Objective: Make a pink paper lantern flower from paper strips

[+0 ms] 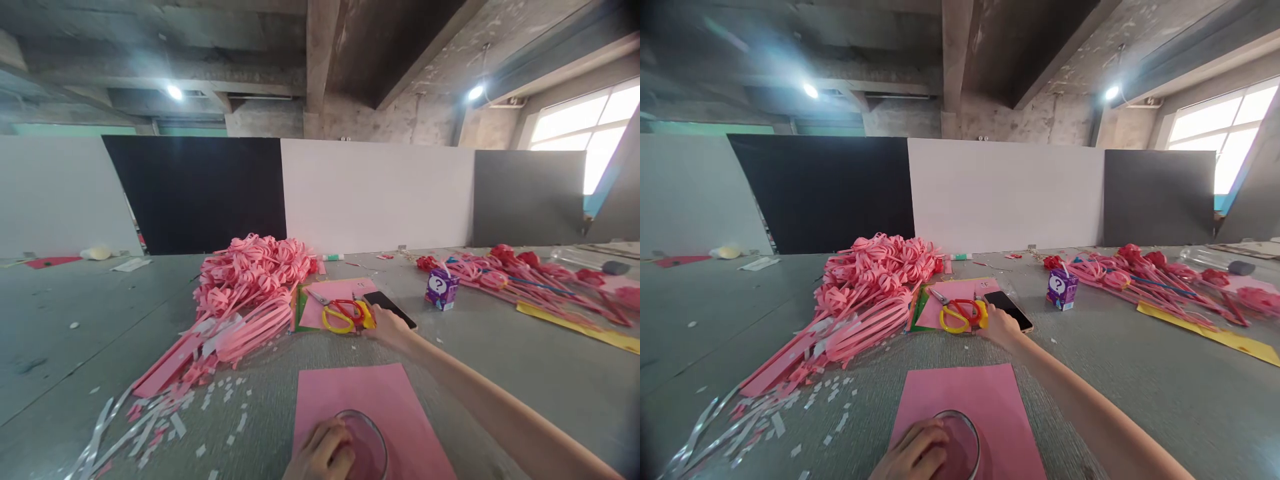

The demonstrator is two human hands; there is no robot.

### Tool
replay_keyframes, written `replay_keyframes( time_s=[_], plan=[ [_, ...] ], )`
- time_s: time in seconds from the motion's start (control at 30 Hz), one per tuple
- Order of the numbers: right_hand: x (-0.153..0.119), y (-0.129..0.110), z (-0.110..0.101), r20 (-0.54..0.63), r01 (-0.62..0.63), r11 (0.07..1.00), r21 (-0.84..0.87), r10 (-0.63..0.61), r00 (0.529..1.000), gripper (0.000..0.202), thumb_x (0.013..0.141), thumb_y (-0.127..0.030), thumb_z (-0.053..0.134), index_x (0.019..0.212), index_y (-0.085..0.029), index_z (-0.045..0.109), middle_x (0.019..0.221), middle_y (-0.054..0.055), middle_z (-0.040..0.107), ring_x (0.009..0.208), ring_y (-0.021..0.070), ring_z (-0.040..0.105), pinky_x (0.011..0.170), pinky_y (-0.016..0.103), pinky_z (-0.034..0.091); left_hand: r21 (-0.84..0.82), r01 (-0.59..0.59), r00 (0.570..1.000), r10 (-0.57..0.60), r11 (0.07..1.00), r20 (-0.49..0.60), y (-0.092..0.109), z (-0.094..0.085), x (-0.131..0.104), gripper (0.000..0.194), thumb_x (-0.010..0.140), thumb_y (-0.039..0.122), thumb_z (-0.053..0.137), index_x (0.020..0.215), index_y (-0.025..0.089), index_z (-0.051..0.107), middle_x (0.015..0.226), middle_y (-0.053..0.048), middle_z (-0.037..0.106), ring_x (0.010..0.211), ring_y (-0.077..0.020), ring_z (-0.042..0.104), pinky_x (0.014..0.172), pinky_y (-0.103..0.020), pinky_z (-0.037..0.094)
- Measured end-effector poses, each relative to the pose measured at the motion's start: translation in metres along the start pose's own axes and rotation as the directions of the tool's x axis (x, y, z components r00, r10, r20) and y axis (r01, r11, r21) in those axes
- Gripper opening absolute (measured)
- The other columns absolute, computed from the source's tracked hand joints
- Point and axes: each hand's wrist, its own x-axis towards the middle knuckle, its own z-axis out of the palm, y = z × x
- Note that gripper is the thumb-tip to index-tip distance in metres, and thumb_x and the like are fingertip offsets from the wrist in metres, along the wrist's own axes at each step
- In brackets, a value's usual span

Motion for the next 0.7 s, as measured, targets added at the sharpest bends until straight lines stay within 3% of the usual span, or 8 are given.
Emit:
replay_keyframes(
  time_s=[0.13,0.27,0.37,0.47,0.57,0.7],
  plan=[
    [0.01,-0.011,0.016,0.051,-0.114,0.992,-0.057,0.117,0.992,0.025,0.084,-0.031,0.047,0.101,-0.013,0.052,0.095,0.004,0.057,0.078,0.0138,0.057,0.068,0.032,0.048,-0.012,0.011,0.999,-0.011,1.0,0.03,0.0,0.002,-0.003,0.031,0.089,0.025,0.031,0.07,0.016,0.054,0.078,-0.001,0.06,0.078,-0.0122,0.056,0.07,-0.019,0.047],
    [0.003,-0.015,0.003,-0.02,-0.172,0.982,-0.081,0.171,0.985,0.021,0.086,-0.026,0.044,0.099,-0.011,0.052,0.092,0.007,0.059,0.081,0.0162,0.058,0.069,0.032,0.047,-0.009,0.037,0.996,-0.036,0.999,0.077,-0.002,0.006,-0.01,0.021,0.086,0.026,0.04,0.073,0.017,0.053,0.081,-0.001,0.06,0.077,-0.0136,0.056,0.069,-0.021,0.046],
    [-0.006,-0.021,-0.015,-0.12,-0.159,0.985,-0.073,0.15,0.981,0.024,0.087,-0.021,0.036,0.102,-0.008,0.049,0.094,0.016,0.059,0.087,0.023,0.059,0.068,0.031,0.044,-0.017,0.029,0.996,-0.027,0.999,0.084,-0.004,0.012,-0.013,0.017,0.084,0.026,0.045,0.073,0.017,0.053,0.081,0.0,0.06,0.075,-0.014,0.057,0.069,-0.022,0.046],
    [-0.016,-0.042,-0.02,-0.149,-0.058,0.997,-0.048,0.05,0.988,0.025,0.084,-0.026,0.04,0.103,-0.011,0.047,0.096,0.015,0.06,0.085,0.023,0.06,0.066,0.028,0.043,-0.015,0.016,1.0,-0.016,1.0,0.011,-0.004,0.016,-0.01,0.027,0.087,0.026,0.036,0.068,0.017,0.052,0.074,0.0,0.059,0.068,-0.013,0.056,0.063,-0.021,0.046],
    [-0.023,-0.076,-0.003,-0.12,0.056,0.998,-0.016,-0.057,0.991,0.026,0.081,-0.032,0.045,0.099,-0.014,0.049,0.088,0.01,0.063,0.08,0.0208,0.061,0.063,0.025,0.043,-0.002,0.012,0.998,-0.012,1.0,-0.066,-0.001,0.011,-0.004,0.04,0.091,0.026,0.022,0.064,0.016,0.051,0.068,0.0,0.057,0.063,-0.012,0.056,0.058,-0.02,0.046],
    [-0.027,-0.121,0.033,-0.074,0.111,0.994,0.013,-0.11,0.991,0.027,0.076,-0.032,0.049,0.097,-0.015,0.052,0.086,0.01,0.064,0.079,0.0213,0.061,0.061,0.026,0.043,-0.006,0.003,0.999,-0.002,1.0,0.037,0.002,-0.001,0.003,0.039,0.09,0.029,0.024,0.068,0.016,0.053,0.074,-0.001,0.059,0.069,-0.0126,0.057,0.063,-0.02,0.047]
  ],
)
